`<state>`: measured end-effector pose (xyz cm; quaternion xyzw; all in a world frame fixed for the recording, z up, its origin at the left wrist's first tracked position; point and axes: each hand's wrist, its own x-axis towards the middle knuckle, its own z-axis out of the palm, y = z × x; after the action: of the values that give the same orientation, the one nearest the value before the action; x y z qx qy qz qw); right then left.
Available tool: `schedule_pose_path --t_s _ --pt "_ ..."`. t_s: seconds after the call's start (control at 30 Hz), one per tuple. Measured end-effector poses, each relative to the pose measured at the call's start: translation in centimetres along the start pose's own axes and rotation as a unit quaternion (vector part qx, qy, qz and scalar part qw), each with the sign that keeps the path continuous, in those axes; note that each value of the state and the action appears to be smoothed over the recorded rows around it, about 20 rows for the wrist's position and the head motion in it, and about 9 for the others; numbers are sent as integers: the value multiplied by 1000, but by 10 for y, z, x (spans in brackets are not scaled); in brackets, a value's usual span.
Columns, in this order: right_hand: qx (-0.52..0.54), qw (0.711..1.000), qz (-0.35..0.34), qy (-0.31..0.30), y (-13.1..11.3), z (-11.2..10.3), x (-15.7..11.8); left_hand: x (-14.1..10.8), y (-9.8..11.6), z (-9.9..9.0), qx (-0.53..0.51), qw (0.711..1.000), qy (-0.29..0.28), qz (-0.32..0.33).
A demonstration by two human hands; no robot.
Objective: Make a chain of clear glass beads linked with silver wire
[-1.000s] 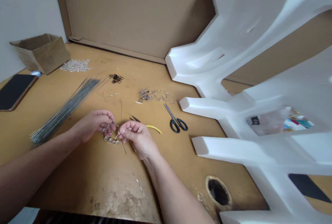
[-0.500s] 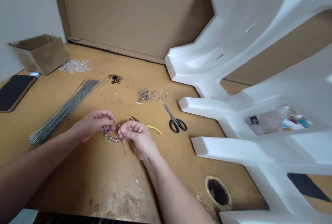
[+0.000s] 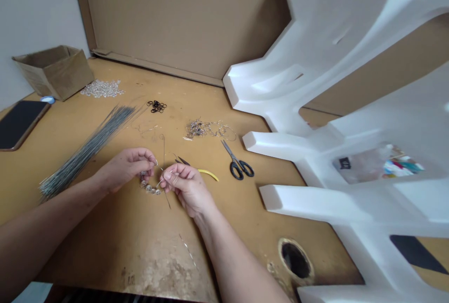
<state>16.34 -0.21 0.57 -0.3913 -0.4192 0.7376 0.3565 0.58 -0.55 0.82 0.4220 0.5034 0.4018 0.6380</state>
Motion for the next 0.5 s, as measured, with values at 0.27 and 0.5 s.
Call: schedule_pose_path --t_s 0.27,0.5 --pt "-94 987 -97 86 4 0 1 1 -2 -1 34 999 1 -7" --pt "-206 944 -204 156 8 3 0 0 -5 3 48 999 -16 -15"
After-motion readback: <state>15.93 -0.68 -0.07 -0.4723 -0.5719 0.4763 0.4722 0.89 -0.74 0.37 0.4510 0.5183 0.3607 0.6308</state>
